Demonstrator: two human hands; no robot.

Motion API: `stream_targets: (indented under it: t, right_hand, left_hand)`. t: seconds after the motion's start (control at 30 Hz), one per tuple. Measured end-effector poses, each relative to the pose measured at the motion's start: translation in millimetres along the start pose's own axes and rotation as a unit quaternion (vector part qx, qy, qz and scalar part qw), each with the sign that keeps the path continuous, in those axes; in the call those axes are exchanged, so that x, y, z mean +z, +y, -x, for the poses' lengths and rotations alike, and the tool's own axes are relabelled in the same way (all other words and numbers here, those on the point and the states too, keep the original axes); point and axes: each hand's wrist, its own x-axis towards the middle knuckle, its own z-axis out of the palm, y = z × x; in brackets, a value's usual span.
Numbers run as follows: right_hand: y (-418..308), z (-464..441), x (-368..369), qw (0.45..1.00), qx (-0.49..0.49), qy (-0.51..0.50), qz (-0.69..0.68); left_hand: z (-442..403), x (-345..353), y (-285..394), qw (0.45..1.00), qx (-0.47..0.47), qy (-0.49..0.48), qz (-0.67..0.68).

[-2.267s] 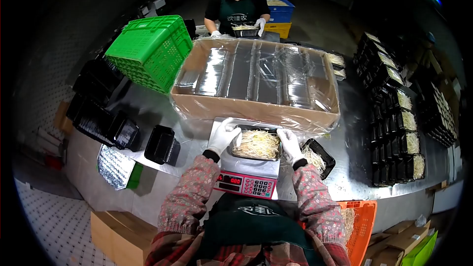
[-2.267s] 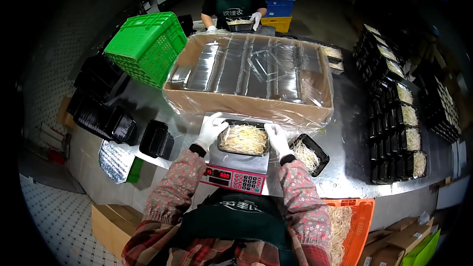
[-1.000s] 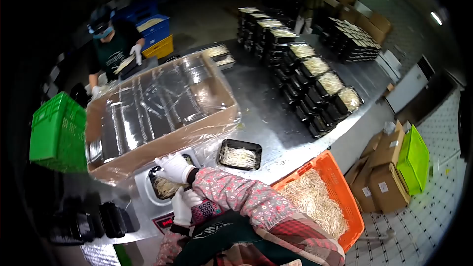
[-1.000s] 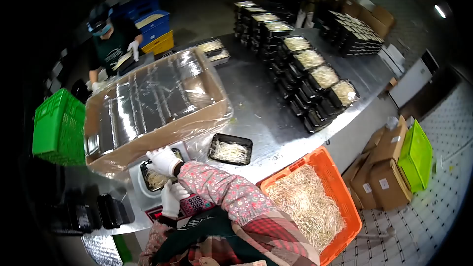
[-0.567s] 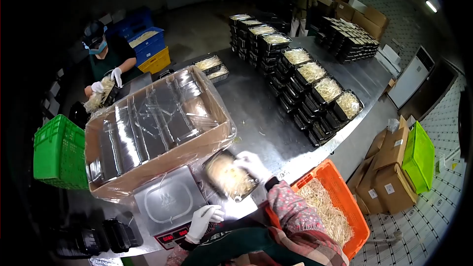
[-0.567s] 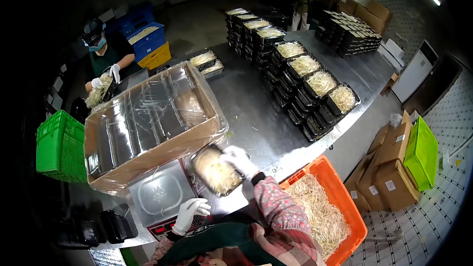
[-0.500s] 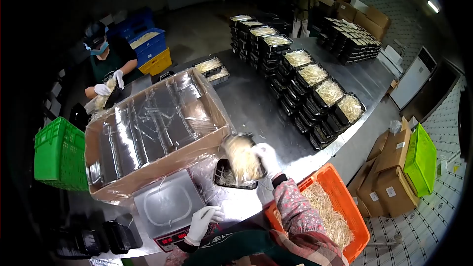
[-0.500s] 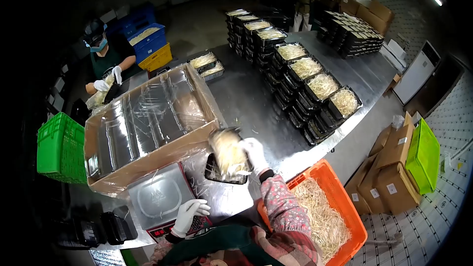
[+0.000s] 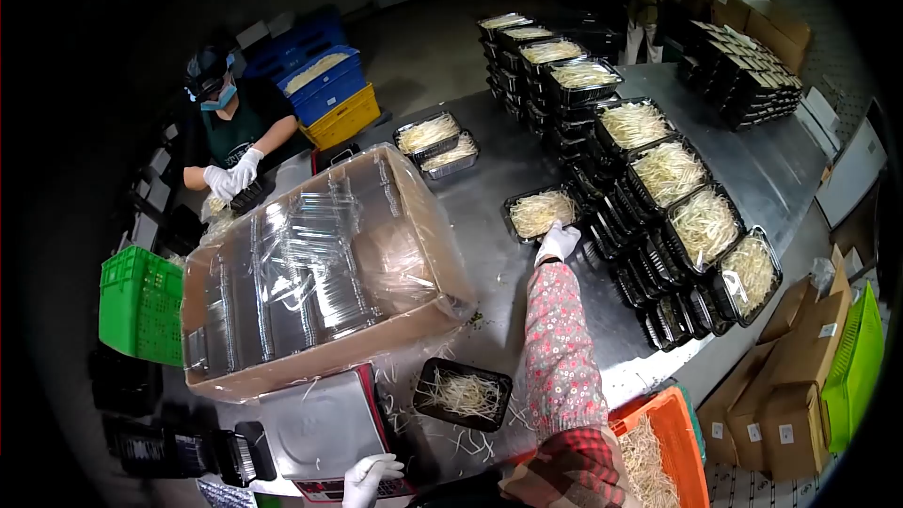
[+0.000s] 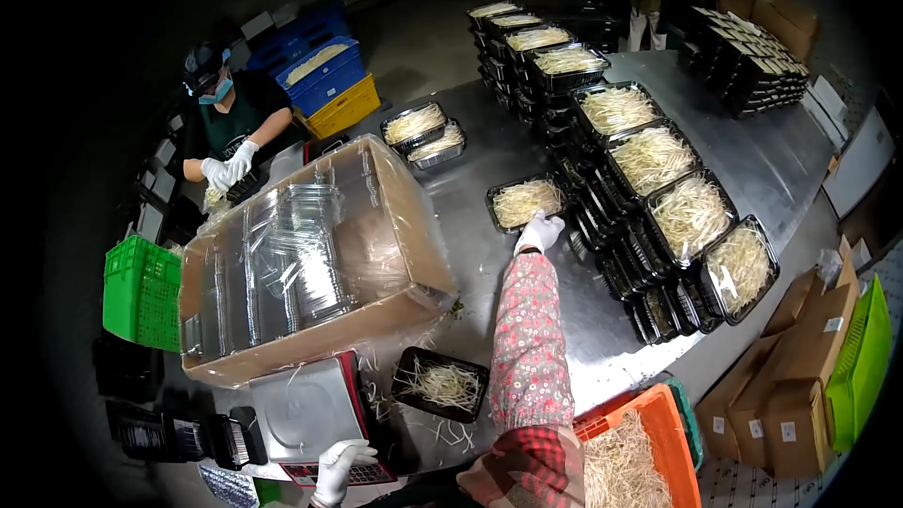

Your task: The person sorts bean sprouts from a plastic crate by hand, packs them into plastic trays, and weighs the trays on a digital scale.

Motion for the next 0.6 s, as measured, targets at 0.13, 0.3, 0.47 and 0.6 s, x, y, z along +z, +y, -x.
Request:
stream_targets:
  t: [0.13, 0.3, 0.47, 0.6]
  right_hand:
    - [-40.4, 19.4, -2.2, 0.989, 0.144, -0.007, -0.026]
    - [-71.7, 53.7, -69.5, 0.972, 0.203, -0.109, -0.053]
    - [-119.6, 108.3, -205.5, 0.956, 0.144, -0.251, -0.038]
    - [-195.6, 146.6, -352.2, 0.973, 0.02, -0.211, 0.096]
  left_hand:
    - [-2.0, 8.8, 16.1, 1.0, 0.02, -0.017, 0.0]
    - [-7.9, 16.1, 36.0, 0.999, -0.031, -0.024, 0.033]
    - [-20.5, 16.5, 31.8, 0.992, -0.008, -0.125, 0.019]
    - [-24.2, 19.8, 28.6, 0.972, 0.023, -0.232, 0.007]
